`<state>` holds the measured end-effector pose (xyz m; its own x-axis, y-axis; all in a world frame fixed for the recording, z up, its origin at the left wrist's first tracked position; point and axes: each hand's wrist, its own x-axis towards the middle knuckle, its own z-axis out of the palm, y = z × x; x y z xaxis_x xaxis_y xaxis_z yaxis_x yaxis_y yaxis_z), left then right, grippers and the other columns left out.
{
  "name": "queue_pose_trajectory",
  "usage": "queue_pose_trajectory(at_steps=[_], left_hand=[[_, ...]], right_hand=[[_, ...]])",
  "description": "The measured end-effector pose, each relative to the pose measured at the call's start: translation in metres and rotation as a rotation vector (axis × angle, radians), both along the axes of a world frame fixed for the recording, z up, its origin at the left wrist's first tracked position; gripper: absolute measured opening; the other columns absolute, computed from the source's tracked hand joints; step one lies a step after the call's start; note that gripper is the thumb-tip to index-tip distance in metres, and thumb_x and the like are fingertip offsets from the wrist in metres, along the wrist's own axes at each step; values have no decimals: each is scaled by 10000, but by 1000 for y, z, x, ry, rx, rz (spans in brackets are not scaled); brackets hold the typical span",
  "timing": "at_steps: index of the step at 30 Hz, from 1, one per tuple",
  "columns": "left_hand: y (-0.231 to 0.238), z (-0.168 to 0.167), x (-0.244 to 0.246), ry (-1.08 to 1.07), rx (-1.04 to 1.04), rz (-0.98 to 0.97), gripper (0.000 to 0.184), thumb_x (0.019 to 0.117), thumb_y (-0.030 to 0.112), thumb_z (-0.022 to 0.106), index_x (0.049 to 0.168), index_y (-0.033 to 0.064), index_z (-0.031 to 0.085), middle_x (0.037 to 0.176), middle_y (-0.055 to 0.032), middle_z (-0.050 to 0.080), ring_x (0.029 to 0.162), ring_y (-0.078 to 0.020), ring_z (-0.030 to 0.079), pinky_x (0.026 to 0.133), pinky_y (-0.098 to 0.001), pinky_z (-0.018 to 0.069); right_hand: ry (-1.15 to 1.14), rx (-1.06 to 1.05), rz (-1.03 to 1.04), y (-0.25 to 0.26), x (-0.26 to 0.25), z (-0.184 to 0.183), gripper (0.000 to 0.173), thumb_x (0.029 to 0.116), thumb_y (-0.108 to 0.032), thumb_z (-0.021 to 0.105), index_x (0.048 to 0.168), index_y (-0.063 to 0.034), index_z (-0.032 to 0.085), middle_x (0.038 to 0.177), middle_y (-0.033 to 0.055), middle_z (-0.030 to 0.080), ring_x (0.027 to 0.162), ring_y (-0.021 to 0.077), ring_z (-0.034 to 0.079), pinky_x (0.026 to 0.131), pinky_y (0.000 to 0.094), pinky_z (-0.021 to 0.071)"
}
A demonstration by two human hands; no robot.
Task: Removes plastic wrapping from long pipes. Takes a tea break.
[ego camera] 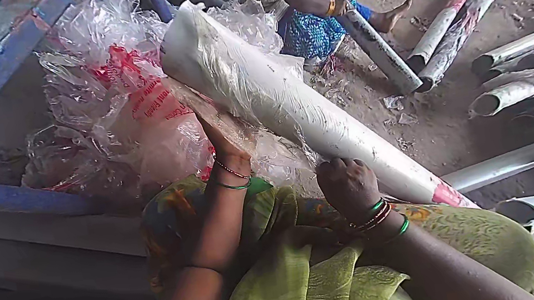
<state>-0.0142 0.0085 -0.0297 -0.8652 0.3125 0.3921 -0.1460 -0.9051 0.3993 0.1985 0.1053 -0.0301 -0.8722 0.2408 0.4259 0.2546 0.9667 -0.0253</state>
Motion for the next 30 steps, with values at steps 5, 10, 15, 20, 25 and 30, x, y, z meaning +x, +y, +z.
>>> queue_pose_trajectory(at_steps=[5,10,15,20,25,30], left_hand=[[-2,0,2,69,-53,52,426,1093,362,248,1281,62,486,1131,-94,636,1079,-193,641,936,-404,552],[-6,5,3,112,-79,88,495,1097,444,181,1241,122,527,1108,-44,672,1076,-163,654,933,-394,558],[-12,22,7,-43,-183,2,685,1056,604,59,1359,163,487,1260,-70,627,1203,-202,605,993,-446,530],[-16,38,12,-181,-358,-69,852,974,737,-17,1520,205,366,1430,-49,551,1336,-176,524,1080,-446,479],[-23,38,26,-101,-512,24,760,1032,670,34,1558,204,324,1492,-34,502,1340,-150,506,1081,-419,468],[-19,45,9,-87,-453,-44,833,1013,675,-7,1629,141,165,1612,-158,331,1417,-274,429,1097,-502,430]], right_hand=[[130,38,49,4,6,-5,220,878,-57,621,671,16,613,609,175,592,583,359,657,497,470,475],[138,-21,72,11,7,-1,227,893,-75,612,684,9,635,652,177,641,625,357,686,525,485,497],[131,-106,53,19,5,4,213,912,-113,618,758,10,700,781,196,725,719,389,728,573,542,531],[86,-158,26,14,-1,15,233,933,-130,638,801,50,705,817,246,720,769,445,728,606,579,538],[66,-172,-9,16,-6,16,264,959,-155,610,901,63,747,860,266,730,797,479,726,636,633,538],[99,-247,-116,21,-25,33,304,980,-106,608,852,160,682,826,339,676,790,524,683,690,676,484]])
